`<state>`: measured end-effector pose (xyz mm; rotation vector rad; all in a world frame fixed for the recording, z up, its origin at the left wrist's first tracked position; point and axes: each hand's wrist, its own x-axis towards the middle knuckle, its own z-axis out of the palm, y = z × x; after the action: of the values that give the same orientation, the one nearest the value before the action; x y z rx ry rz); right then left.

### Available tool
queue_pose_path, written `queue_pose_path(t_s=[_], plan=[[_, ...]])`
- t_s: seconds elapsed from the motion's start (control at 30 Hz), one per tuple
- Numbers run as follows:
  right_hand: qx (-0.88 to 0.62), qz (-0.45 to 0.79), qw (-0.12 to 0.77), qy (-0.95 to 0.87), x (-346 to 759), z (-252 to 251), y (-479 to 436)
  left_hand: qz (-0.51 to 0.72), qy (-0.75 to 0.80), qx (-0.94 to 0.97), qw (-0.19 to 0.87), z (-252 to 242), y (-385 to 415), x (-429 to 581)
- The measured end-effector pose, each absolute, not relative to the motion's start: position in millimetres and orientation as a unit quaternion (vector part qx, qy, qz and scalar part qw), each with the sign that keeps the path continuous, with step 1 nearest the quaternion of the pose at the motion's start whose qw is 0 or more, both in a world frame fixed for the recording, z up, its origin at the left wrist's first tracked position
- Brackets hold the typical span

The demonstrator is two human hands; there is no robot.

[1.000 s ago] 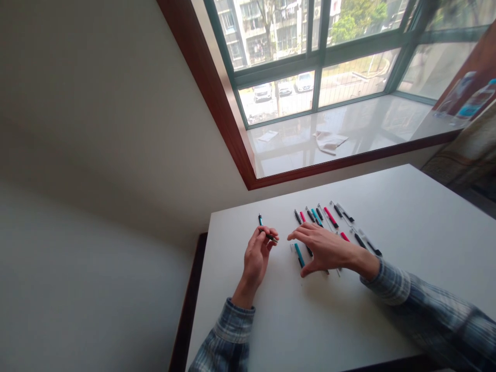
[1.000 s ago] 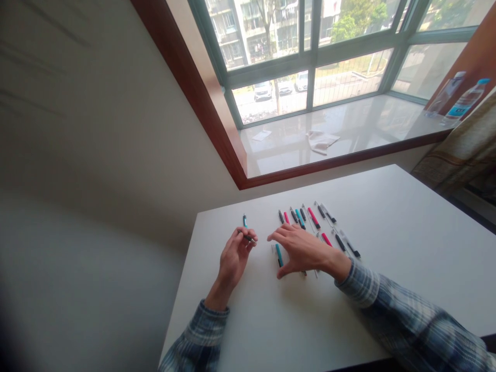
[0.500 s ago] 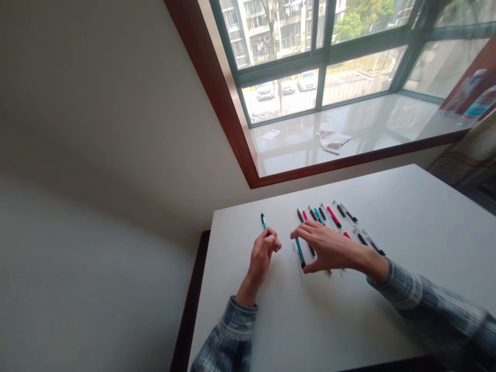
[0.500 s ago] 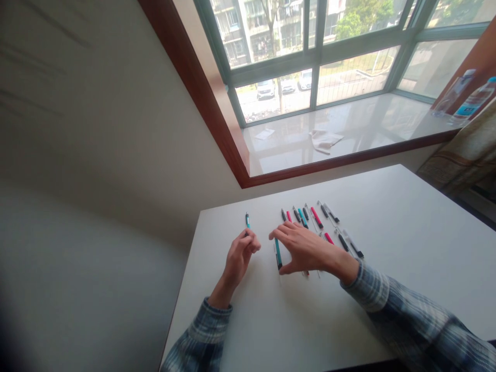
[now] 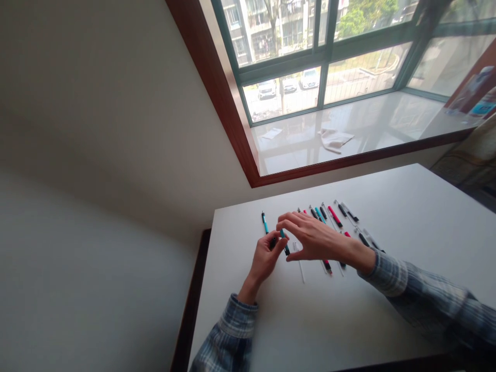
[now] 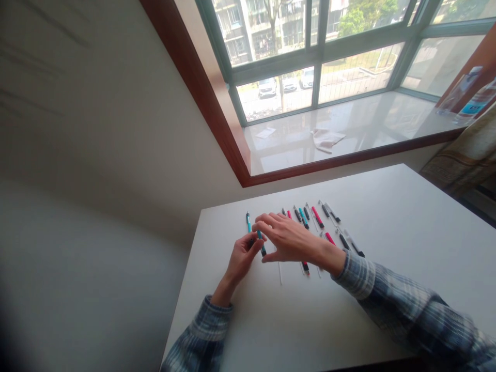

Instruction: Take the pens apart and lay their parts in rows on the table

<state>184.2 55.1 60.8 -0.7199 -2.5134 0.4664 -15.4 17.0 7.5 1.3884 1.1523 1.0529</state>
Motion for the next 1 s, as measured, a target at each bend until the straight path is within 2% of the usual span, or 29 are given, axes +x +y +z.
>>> queue_pose_path(t_s=[0.13,0.23,0.3,0.47,1.0], plan=[[-0.274,0.197,0.248,-0.908,193.1,58.9,61.7,0.491,0.504,0.593,0.391,6.1,9.6,-14.1],[-0.281,0.207,0.178,-0.920,200.9,49.8,68.8,0.501,0.515,0.628,0.300,3.8,5.1,-16.9],[-0.284,0.199,0.121,-0.930,203.5,41.7,71.4,0.503,0.517,0.635,0.276,4.1,3.8,-17.6],[-0.310,0.180,0.052,-0.932,199.8,28.6,68.5,0.494,0.530,0.626,0.287,10.8,4.5,-12.2],[-0.356,0.125,0.016,-0.926,193.6,25.7,65.4,0.475,0.552,0.617,0.298,17.6,5.9,-7.1]])
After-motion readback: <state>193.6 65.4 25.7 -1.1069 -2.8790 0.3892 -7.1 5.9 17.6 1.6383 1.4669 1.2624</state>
